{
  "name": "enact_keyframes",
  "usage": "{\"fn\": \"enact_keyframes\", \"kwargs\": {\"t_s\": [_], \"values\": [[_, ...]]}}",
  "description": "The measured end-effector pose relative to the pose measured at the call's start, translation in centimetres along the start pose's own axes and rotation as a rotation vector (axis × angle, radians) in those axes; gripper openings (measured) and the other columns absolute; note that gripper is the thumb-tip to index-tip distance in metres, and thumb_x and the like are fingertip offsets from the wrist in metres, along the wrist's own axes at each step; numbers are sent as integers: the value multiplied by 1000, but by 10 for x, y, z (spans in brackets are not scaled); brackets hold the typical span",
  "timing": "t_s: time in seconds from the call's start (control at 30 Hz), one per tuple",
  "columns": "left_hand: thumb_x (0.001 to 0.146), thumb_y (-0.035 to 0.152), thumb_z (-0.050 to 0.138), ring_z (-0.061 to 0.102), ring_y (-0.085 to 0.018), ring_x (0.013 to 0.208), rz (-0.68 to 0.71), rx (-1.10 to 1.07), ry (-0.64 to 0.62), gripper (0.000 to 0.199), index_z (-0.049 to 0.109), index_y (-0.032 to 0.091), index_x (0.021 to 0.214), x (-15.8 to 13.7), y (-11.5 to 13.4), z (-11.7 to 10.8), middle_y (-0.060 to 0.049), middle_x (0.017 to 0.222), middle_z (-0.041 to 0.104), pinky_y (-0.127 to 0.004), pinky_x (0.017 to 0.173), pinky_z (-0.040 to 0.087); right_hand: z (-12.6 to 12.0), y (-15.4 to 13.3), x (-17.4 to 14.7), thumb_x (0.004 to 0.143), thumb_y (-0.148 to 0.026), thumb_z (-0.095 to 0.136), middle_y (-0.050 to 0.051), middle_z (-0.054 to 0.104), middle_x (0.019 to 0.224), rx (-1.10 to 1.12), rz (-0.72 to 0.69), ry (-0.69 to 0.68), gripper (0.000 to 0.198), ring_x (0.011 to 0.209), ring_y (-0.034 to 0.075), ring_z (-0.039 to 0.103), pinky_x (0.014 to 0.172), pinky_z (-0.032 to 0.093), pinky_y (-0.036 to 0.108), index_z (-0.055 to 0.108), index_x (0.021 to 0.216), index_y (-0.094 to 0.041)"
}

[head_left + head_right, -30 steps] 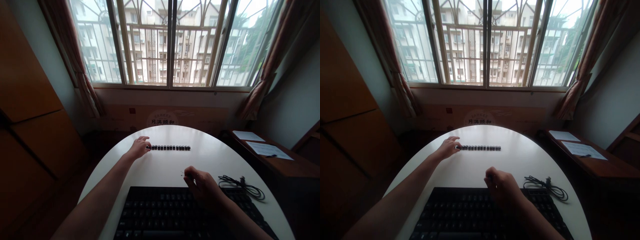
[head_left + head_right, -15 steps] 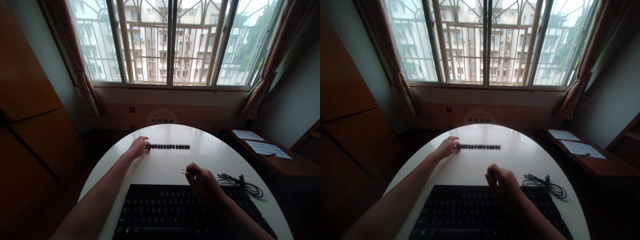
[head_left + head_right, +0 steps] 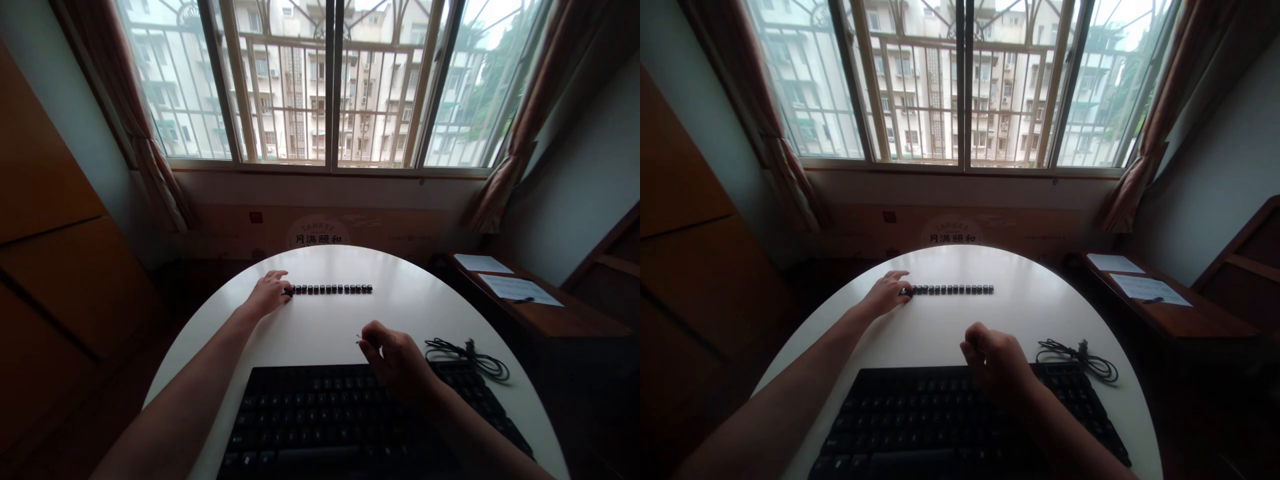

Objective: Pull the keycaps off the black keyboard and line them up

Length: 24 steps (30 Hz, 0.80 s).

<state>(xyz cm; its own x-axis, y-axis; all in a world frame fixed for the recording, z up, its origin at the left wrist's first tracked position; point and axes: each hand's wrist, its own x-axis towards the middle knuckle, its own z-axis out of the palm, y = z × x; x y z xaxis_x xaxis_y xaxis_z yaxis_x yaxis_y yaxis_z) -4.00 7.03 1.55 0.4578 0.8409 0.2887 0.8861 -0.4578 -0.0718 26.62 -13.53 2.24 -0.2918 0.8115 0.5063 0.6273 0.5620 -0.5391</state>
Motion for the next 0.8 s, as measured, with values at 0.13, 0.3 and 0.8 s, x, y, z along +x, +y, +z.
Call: {"fn": "enact_keyframes", "kwargs": {"t_s": [0.13,0.3,0.8], "values": [[75,29,68,45,-31,129,-6,-7,9,23,75,25,96,2,-1,0,-9,137,55,-43,105,42,0,-1,1,95,-29,49,-4,54,63,-13,4,-4,9,52,12,48,55,36,23,49,90,-22],[74,27,68,45,-32,129,-13,-21,7,24,74,24,97,2,0,-1,-9,138,54,-44,105,42,-1,-2,1,95,-29,49,-3,55,62,-12,7,-2,9,52,12,49,54,36,23,50,90,-22],[75,28,69,43,-30,131,-45,-46,-16,23,74,25,96,-2,2,-3,-8,138,54,-42,103,43,-1,-4,1,97,-30,45,-4,54,62,-15,13,-20,12,50,12,47,52,35,23,47,89,-22]]}}
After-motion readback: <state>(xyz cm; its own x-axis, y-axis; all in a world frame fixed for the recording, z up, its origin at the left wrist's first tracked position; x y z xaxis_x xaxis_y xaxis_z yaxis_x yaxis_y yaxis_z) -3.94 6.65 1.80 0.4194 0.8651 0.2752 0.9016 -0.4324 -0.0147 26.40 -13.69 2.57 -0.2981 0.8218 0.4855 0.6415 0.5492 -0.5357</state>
